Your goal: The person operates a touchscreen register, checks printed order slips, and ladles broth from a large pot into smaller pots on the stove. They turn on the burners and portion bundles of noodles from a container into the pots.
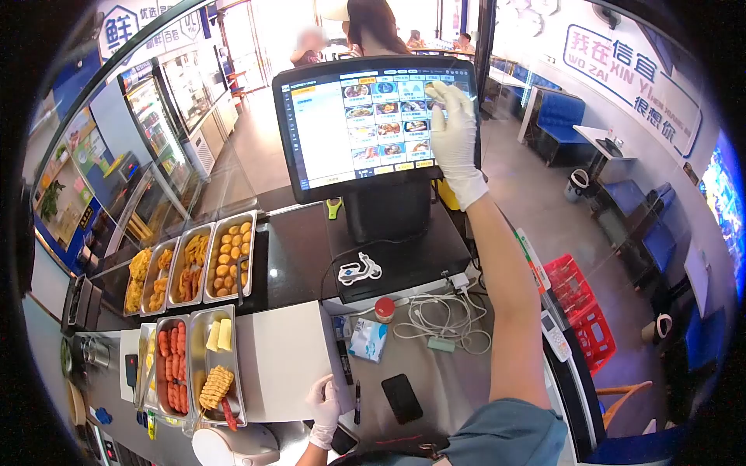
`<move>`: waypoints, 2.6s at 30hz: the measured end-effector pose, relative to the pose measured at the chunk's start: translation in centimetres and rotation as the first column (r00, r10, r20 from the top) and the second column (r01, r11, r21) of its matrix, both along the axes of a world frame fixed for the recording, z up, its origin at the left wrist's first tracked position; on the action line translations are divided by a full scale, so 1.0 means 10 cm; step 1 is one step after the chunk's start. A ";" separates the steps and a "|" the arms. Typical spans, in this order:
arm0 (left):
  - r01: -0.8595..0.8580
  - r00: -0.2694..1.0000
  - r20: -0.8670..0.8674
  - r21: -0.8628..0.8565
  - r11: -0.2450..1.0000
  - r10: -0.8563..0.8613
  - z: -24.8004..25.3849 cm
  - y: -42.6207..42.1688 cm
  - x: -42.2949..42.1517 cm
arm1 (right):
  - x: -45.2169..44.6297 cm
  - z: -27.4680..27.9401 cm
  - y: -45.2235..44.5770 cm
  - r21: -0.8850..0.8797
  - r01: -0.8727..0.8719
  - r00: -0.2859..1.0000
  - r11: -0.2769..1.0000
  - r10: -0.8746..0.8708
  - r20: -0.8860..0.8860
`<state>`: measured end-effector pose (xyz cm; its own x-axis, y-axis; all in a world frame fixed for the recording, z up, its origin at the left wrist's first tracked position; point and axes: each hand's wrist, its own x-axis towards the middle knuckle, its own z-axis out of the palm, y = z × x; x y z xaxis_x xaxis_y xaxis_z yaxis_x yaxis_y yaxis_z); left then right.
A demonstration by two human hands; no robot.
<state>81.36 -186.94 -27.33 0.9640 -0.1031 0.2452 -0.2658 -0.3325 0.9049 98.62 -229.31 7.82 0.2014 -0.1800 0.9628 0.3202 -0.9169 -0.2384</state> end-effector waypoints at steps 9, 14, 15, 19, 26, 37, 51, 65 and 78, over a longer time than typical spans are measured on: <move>-0.013 0.998 -0.065 -0.115 0.993 0.006 0.11 -0.05 -0.03 | -0.18 0.03 -0.07 0.016 0.038 0.999 0.999 -0.038 -0.016; 0.014 0.992 -0.126 -0.137 0.990 -0.032 -0.06 0.00 -0.02 | -0.13 0.06 -0.19 0.024 0.084 0.996 0.996 -0.084 -0.001; 0.007 0.995 -0.098 -0.116 0.993 -0.018 -0.09 0.01 -0.01 | -0.11 0.07 -0.19 -0.014 0.110 0.994 0.994 -0.110 -0.010; 0.011 0.993 -0.114 -0.166 0.986 -0.030 -0.06 -0.02 -0.03 | 0.01 0.09 -0.20 -0.080 0.158 0.985 0.984 -0.163 -0.064; -0.027 0.990 -0.139 -0.154 0.988 0.005 0.06 -0.05 -0.04 | 0.12 0.11 -0.18 -0.110 0.171 0.982 0.979 -0.178 -0.061; -0.034 0.983 -0.184 -0.170 0.985 0.002 0.00 -0.04 -0.02 | 0.10 0.25 -0.34 -0.136 0.212 0.977 0.968 -0.212 0.016; -0.069 0.978 -0.206 -0.131 0.989 0.041 0.34 -0.13 -0.09 | 0.23 0.15 -0.41 -0.139 0.259 0.960 0.956 -0.271 -0.073; -0.040 0.987 -0.160 -0.204 0.978 0.006 0.22 -0.10 -0.06 | 0.30 -0.06 0.31 -0.140 -0.131 0.991 0.982 0.127 -0.033; -0.044 0.980 -0.199 -0.240 0.970 -0.005 0.12 -0.07 -0.06 | 0.51 0.00 0.56 -0.308 0.118 0.984 0.944 -0.153 -0.092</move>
